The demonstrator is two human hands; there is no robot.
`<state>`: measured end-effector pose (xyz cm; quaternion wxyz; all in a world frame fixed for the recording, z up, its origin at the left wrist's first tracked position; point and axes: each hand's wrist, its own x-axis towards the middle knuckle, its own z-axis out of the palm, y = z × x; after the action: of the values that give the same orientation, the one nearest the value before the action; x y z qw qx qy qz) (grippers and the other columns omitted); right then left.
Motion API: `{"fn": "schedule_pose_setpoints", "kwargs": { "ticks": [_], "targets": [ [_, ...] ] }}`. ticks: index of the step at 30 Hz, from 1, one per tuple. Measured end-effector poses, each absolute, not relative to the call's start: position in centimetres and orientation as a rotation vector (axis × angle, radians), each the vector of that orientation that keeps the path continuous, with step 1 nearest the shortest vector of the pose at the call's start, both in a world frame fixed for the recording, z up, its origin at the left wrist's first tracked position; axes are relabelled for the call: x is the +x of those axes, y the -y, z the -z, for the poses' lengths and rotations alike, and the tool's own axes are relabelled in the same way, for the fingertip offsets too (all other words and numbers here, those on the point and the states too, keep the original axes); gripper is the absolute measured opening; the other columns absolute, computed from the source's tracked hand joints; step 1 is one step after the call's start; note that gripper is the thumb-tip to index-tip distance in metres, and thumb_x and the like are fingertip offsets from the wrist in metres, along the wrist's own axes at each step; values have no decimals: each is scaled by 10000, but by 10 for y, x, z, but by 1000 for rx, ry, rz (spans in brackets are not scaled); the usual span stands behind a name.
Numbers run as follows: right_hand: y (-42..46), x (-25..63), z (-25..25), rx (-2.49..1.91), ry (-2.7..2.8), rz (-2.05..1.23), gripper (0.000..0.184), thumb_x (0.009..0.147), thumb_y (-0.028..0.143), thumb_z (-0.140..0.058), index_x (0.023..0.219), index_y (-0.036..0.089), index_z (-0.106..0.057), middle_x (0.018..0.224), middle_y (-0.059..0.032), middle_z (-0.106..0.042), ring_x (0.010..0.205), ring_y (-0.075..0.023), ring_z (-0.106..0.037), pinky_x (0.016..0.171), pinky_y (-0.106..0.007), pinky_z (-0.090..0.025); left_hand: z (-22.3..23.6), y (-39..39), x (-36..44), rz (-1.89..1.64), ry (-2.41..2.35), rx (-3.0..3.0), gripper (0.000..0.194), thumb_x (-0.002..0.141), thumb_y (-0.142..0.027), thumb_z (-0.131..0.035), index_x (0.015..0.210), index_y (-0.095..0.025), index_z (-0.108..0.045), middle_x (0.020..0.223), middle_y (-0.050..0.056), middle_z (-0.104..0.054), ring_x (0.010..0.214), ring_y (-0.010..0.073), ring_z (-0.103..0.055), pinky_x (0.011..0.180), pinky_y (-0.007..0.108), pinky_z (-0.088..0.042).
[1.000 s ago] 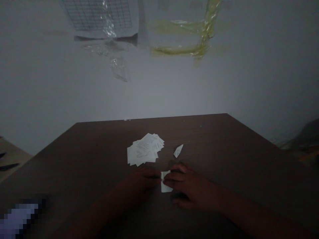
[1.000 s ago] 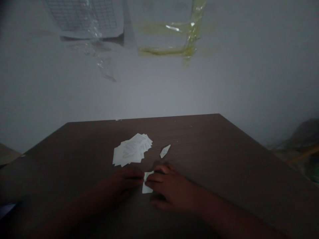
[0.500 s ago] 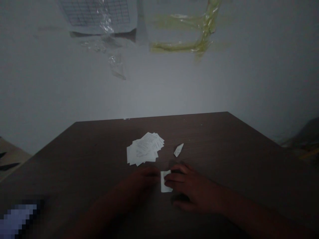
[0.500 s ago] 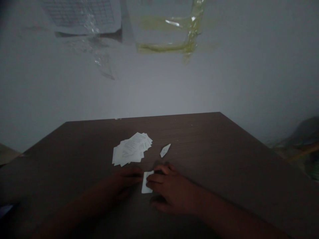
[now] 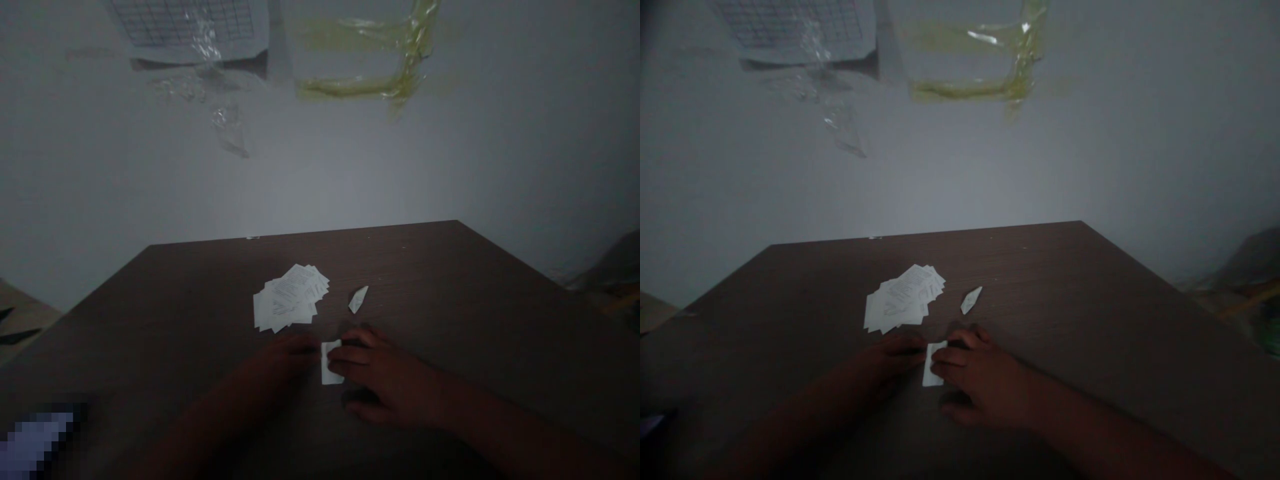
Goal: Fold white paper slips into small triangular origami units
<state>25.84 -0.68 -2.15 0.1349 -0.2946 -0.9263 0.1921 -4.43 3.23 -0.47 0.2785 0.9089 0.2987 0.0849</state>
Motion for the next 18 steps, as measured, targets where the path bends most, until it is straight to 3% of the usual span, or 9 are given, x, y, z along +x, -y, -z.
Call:
{"fn": "schedule_pose_setpoints", "kwargs": {
  "ticks": [7,18],
  "targets": [
    [6,258,20,-864,2700,-567,562,1095,418,-799,1598,194,-689,1564,-151,-763,1502,-416,-570,1290,-639,-450,19,-38,-50,-320,-795,2378,523,1060,-64,-586,1452,-307,-833,1626,74,-755,1497,312,-702,1330,500,-545],
    [5,257,19,-866,2676,-576,535,1094,416,-804,1572,196,-706,1570,-149,-762,1485,-407,-586,1288,-629,-439,-1,-31,-57,-281,-871,2298,578,1018,-51,-575,1510,-279,-774,1666,87,-717,1545,299,-668,1375,511,-503]
  ]
}}
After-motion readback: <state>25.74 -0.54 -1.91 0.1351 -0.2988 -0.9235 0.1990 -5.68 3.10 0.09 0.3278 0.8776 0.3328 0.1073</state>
